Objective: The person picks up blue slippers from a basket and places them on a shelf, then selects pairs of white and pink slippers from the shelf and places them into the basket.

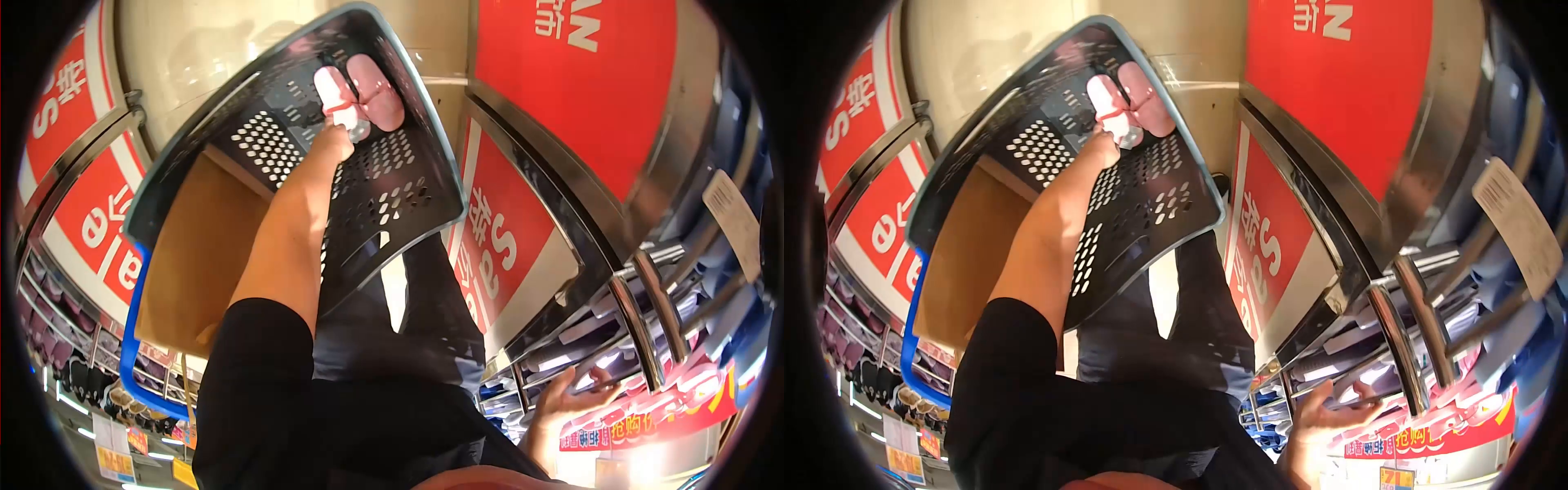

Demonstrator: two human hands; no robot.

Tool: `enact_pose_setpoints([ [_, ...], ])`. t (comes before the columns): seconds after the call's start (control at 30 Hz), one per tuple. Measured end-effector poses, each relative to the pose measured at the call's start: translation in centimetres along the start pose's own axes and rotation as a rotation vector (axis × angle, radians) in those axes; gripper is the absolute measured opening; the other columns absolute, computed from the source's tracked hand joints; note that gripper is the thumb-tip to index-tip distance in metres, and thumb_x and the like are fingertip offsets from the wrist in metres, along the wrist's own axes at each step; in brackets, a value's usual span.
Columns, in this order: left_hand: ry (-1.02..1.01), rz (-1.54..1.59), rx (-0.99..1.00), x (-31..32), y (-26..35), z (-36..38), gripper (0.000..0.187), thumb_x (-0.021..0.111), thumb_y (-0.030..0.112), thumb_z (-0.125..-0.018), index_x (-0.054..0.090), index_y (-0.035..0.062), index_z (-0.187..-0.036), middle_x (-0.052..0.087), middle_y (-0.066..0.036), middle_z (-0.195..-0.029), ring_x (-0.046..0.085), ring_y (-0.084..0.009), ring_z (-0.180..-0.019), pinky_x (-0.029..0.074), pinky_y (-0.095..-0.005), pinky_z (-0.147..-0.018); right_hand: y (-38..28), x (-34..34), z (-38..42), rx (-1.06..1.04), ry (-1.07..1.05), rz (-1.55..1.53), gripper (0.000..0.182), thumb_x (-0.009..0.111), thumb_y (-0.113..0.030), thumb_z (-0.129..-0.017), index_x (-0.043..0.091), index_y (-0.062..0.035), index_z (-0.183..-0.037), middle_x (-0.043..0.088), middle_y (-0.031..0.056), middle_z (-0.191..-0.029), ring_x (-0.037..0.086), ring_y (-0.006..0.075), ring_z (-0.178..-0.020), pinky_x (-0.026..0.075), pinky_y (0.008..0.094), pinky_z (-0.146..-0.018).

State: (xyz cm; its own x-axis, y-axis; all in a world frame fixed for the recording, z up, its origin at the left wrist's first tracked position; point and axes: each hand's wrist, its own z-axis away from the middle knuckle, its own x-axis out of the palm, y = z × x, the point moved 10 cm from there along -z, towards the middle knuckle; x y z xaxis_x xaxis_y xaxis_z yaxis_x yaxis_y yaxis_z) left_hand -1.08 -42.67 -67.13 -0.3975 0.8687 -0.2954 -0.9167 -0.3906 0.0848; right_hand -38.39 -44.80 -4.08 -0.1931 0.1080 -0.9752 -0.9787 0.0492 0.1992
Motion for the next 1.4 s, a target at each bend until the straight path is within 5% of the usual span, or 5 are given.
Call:
enact_pose_setpoints([
  [0.43, -0.038, 0.155, 0.083, 3.3, 1.1, -6.3, 0.034, 0.058, 0.015, -0.082, 0.058, 0.0021, -0.114, 0.055, -0.015, -0.115, 0.054, -0.0273, -0.107, 0.044, -0.0334, -0.089, 0.5, 0.6, 0.3, 0.089, -0.064, 0.030, 0.070, 0.057, -0.026, -0.092, 0.018, 0.0104, -0.137, 0.045, 0.0193, -0.105, 0.048, 0.0304, -0.093, 0.042, 0.0448, -0.084],
  [0.7, 0.063, 1.692, -0.019, 2.3, -0.2, 4.6, 0.013, 0.057, 0.012, -0.078, 0.056, 0.0031, -0.070, 0.050, -0.009, -0.062, 0.051, -0.0258, -0.051, 0.043, -0.0386, -0.051, 1.8, 0.4, 1.6, 0.000, 0.072, -0.165, 0.087, 0.069, -0.011, -0.080, 0.018, 0.0075, -0.148, 0.046, 0.0221, -0.119, 0.051, 0.0303, -0.099, 0.043, 0.0462, -0.091],
  [0.73, -0.496, 1.914, 0.825, -2.4, 5.5, 6.0, 0.012, 0.053, -0.002, -0.070, 0.053, 0.0059, -0.078, 0.055, -0.010, -0.072, 0.056, -0.0234, -0.064, 0.044, -0.0347, -0.056, 1.5, 0.3, 1.3, -0.013, 0.106, -0.183, 0.086, 0.070, -0.011, -0.080, 0.020, 0.0078, -0.148, 0.045, 0.0227, -0.121, 0.052, 0.0308, -0.099, 0.045, 0.0453, -0.091],
  [1.0, 0.260, 1.309, 0.393, -9.4, 3.1, 30.8, 0.060, 0.061, 0.005, -0.087, 0.033, 0.0095, -0.141, 0.061, -0.005, -0.095, 0.059, -0.0118, -0.078, 0.050, -0.0271, -0.068, 1.6, -0.3, 0.3, 0.130, 0.012, -0.230, 0.086, 0.072, -0.020, -0.077, 0.029, 0.0063, -0.145, 0.053, 0.0241, -0.119, 0.056, 0.0366, -0.101, 0.045, 0.0464, -0.092],
  [1.4, -0.825, 1.595, 0.322, -2.6, 12.2, 57.2, 0.025, 0.042, 0.017, -0.092, 0.059, 0.0031, -0.104, 0.065, -0.005, -0.085, 0.046, -0.0075, -0.042, 0.036, -0.0198, -0.036, 4.3, -8.2, 7.0, 0.026, 0.225, -0.741, 0.077, 0.068, -0.025, -0.077, 0.035, 0.0043, -0.141, 0.039, 0.0311, -0.134, 0.042, 0.0468, -0.121, 0.035, 0.0525, -0.103],
])
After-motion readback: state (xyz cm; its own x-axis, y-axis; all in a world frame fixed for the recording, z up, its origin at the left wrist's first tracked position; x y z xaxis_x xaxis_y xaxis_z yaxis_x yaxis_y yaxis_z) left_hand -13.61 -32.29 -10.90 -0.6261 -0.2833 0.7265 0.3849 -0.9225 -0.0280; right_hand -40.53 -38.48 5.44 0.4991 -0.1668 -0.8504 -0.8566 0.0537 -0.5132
